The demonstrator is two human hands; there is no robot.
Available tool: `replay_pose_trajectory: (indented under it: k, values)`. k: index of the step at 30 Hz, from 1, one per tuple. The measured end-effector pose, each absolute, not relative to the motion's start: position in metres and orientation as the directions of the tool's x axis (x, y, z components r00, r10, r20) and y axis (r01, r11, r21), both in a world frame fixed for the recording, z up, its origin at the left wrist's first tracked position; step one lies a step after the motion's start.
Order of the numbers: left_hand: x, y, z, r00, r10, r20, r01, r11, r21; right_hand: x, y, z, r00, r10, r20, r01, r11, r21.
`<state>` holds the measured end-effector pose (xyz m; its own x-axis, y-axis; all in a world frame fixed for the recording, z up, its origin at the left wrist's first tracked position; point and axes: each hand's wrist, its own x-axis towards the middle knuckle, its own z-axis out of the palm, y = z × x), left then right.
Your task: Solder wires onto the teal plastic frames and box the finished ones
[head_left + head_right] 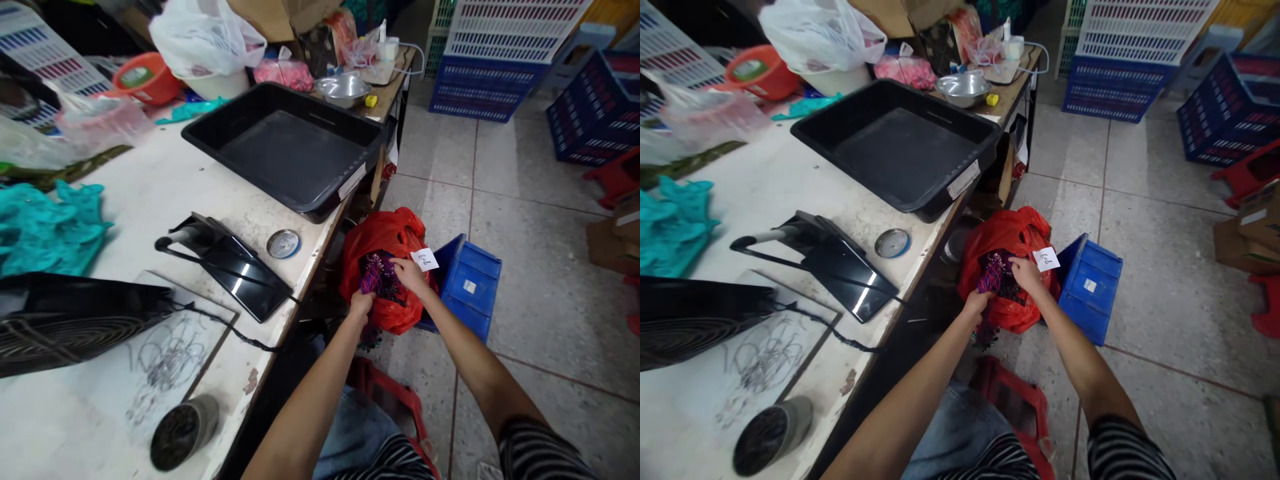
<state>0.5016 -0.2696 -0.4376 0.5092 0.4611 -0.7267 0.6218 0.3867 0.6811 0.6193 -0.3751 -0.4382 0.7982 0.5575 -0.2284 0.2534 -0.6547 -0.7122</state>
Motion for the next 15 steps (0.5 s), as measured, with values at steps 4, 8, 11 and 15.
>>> replay_pose_trajectory:
  k: [4, 8, 11, 15]
  values:
    - [0.504, -0.269, -0.435, 0.519, 0.483, -0.706, 0.578, 0.410, 0.706, 0.691, -0.309, -0.430, 0.726, 0.634, -0.265, 0.345, -0.670, -0.657]
    - [0.508, -0.262, -0.433, 0.564, 0.544, -0.622, 0.506, 0.368, 0.780, 0.746, -0.254, -0.411, 0.726, 0.646, -0.236, 0.387, -0.667, -0.636]
    - [0.507, -0.260, -0.435, 0.603, 0.563, -0.566, 0.486, 0.304, 0.820, 0.759, -0.242, -0.412, 0.739, 0.618, -0.269, 0.368, -0.705, -0.607]
    - [0.506, -0.268, -0.440, 0.661, 0.539, -0.522, 0.520, 0.173, 0.837, 0.733, -0.255, -0.445, 0.711, 0.547, -0.442, 0.270, -0.793, -0.546]
